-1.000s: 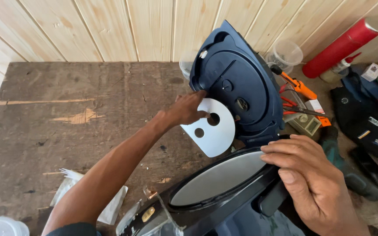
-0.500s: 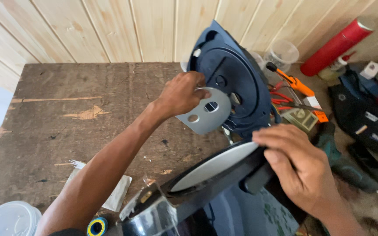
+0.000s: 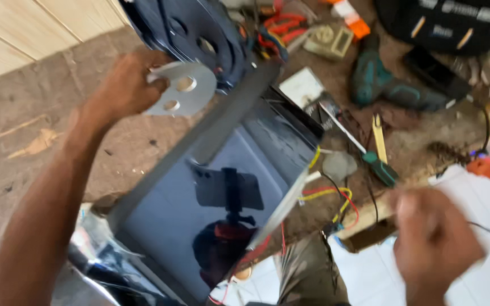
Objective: The person tapes a small component covered in foil onto a circular part, then cuts a piece of black tape and applies it to secure wires on the main housing.
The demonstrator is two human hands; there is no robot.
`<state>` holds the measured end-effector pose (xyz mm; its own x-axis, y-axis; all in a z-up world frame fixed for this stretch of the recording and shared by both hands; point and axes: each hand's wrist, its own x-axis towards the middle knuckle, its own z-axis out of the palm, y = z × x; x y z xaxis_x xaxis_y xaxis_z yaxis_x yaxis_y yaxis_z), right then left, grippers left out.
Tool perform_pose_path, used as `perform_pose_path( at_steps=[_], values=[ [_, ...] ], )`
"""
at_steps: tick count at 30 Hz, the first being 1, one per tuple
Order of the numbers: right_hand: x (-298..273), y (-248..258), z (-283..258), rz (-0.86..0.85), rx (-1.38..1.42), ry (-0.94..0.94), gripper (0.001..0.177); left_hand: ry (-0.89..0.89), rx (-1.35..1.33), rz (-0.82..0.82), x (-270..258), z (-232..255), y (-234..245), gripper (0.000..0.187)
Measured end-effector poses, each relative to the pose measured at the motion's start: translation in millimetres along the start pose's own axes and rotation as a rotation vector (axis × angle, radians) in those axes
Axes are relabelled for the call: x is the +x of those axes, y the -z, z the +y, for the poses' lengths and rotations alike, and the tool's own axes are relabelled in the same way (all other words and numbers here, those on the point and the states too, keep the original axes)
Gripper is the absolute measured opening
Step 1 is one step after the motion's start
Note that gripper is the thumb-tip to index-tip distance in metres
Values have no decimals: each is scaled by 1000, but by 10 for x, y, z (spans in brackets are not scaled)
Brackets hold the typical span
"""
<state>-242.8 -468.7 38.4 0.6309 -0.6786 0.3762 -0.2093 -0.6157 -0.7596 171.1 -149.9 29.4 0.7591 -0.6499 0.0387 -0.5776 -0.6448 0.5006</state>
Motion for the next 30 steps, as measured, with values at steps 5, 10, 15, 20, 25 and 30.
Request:
perform_pose_path(
  at_steps=[5,10,15,20,25,30],
  values=[
    [-842,-339,180,-309,229,192,11,77,228,-187,148,198,56,36],
    [-576,-89,-38,-53,110,-15,7,-177,451,-140,340,265,-85,47],
    [826,-155,-623,-327,67,478,28,-185,697,-166,572,613,-134,55],
    [1349,-841,-1359,-572,212,758,29,-292,920,-12,721,423,-563,15],
    [1363,-1225,-1664,-758,346,984,34,-321,815,31,683,244,-882,18],
    [1299,-1406,-1604,-761,315,988,29,-291,882,34,676,375,-906,19]
  ],
)
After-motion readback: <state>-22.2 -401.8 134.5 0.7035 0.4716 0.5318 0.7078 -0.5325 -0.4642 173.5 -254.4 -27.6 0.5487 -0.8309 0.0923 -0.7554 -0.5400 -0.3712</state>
